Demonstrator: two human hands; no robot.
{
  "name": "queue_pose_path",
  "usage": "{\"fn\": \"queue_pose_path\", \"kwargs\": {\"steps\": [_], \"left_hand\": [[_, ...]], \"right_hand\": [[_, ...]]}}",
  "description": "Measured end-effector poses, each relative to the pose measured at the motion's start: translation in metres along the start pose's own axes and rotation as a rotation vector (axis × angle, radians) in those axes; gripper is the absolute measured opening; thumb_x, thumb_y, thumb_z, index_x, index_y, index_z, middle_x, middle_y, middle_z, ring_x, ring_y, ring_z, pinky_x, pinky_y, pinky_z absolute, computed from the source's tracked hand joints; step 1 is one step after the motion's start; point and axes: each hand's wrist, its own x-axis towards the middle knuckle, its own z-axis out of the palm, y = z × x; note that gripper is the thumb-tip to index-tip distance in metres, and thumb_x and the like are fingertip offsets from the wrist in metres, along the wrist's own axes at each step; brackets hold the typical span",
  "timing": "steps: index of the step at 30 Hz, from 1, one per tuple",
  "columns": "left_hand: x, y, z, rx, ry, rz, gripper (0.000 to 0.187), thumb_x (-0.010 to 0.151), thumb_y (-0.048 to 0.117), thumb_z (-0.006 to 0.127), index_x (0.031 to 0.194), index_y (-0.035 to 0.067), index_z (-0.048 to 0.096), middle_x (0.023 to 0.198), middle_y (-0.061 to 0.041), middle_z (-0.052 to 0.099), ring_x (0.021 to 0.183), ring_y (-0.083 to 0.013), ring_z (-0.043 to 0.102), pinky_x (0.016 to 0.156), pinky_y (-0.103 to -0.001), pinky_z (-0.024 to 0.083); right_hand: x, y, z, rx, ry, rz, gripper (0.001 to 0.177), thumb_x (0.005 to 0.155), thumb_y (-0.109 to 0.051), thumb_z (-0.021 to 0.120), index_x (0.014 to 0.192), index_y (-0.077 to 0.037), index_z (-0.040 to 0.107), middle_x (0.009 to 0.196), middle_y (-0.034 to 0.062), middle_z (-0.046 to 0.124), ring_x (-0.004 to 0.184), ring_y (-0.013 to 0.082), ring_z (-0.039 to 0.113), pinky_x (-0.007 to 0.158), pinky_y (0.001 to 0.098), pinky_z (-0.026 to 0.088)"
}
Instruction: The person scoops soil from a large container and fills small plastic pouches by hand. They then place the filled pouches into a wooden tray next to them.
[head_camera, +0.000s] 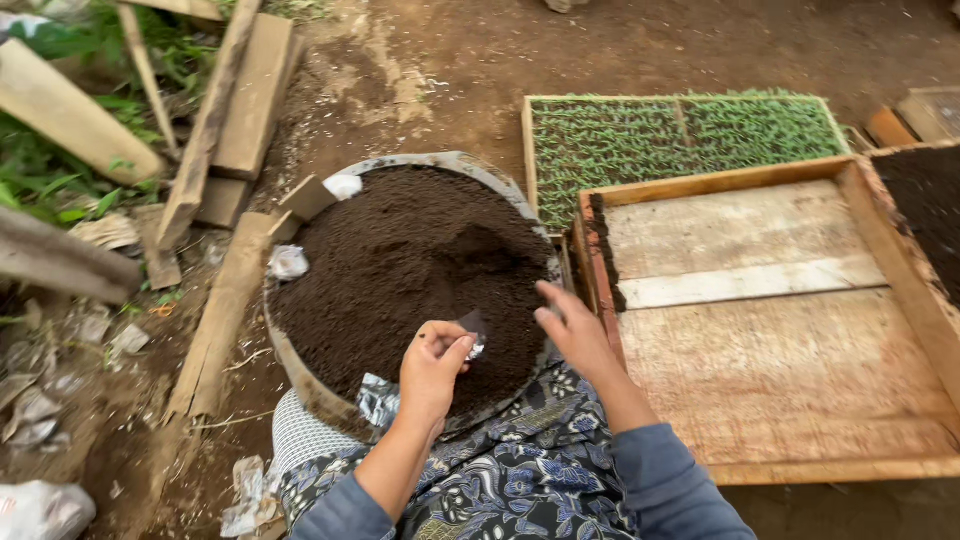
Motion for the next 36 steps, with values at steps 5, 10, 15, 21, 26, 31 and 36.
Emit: {"fn": "queue_pose_path", "kwargs": {"steps": [5, 10, 15, 21, 26, 31, 36], "left_hand": [[0.001, -0.004, -0.006, -0.116, 0.007, -0.007, 0.014, 0.077, 0.001, 0.061, 0.088, -0.002, 0.054, 0.075, -0.012, 0.062, 0.063, -0.0107, 0.056, 0.052, -0.016, 0.048], [-0.017, 0.045, -0.019, 0.361, -0.073, 0.080, 0.035, 0.075, 0.019, 0.069, 0.104, 0.005, 0.056, 0.092, -0.012, 0.062, 0.076, -0.0154, 0.060, 0.065, -0.026, 0.050], [-0.005, 0.042, -0.036, 0.423, -0.130, 0.168, 0.012, 0.078, 0.025, 0.066, 0.084, 0.015, 0.067, 0.068, -0.001, 0.061, 0.063, -0.0118, 0.056, 0.056, -0.023, 0.047], [-0.022, 0.073, -0.038, 0.370, -0.070, 0.568, 0.037, 0.059, 0.027, 0.080, 0.086, 0.013, 0.059, 0.088, -0.006, 0.052, 0.072, -0.0207, 0.053, 0.062, -0.032, 0.047], [-0.014, 0.087, -0.054, 0.604, -0.232, 0.941, 0.027, 0.065, 0.034, 0.073, 0.077, 0.014, 0.058, 0.096, -0.004, 0.058, 0.083, -0.0260, 0.060, 0.071, -0.035, 0.050], [-0.002, 0.088, -0.054, 0.552, -0.069, 0.489, 0.015, 0.078, 0.025, 0.063, 0.068, 0.014, 0.064, 0.060, -0.004, 0.057, 0.061, -0.0213, 0.059, 0.058, -0.029, 0.047], [-0.008, 0.090, -0.057, 0.431, 0.029, 0.303, 0.006, 0.071, 0.012, 0.066, 0.076, 0.010, 0.066, 0.071, -0.009, 0.062, 0.066, -0.0205, 0.063, 0.055, -0.026, 0.051]], "right_hand": [[-0.005, -0.053, 0.034, 0.580, -0.288, 0.034, 0.040, 0.083, -0.016, 0.056, 0.122, -0.008, 0.052, 0.107, 0.0162, 0.061, 0.101, 0.0225, 0.057, 0.090, 0.0381, 0.043], [0.002, -0.079, 0.034, 0.336, -0.231, -0.025, 0.016, 0.087, -0.016, 0.054, 0.080, -0.010, 0.066, 0.066, 0.0035, 0.062, 0.062, 0.0118, 0.052, 0.064, 0.0271, 0.044], [-0.005, -0.097, 0.026, 0.409, -0.368, -0.033, 0.019, 0.089, -0.015, 0.050, 0.076, -0.008, 0.061, 0.058, 0.0026, 0.052, 0.059, 0.0101, 0.043, 0.059, 0.0252, 0.041], [-0.010, -0.080, 0.045, 0.809, -0.332, 0.032, 0.009, 0.084, -0.010, 0.057, 0.079, -0.002, 0.056, 0.064, 0.0024, 0.054, 0.065, 0.0087, 0.046, 0.062, 0.0221, 0.038], [-0.007, -0.109, 0.024, 0.677, -0.351, -0.075, 0.009, 0.083, -0.006, 0.058, 0.076, -0.002, 0.053, 0.056, 0.0061, 0.052, 0.061, 0.0105, 0.043, 0.057, 0.0225, 0.035], [-0.008, -0.131, 0.020, 0.029, -0.226, -0.210, 0.014, 0.078, -0.017, 0.065, 0.088, -0.006, 0.064, 0.082, 0.0107, 0.065, 0.083, 0.0238, 0.061, 0.075, 0.0367, 0.048], [-0.010, -0.072, 0.068, 0.404, 0.147, 0.305, 0.039, 0.091, -0.024, 0.041, 0.126, -0.008, 0.041, 0.130, 0.0171, 0.035, 0.127, 0.0325, 0.028, 0.106, 0.0445, 0.021]]}}
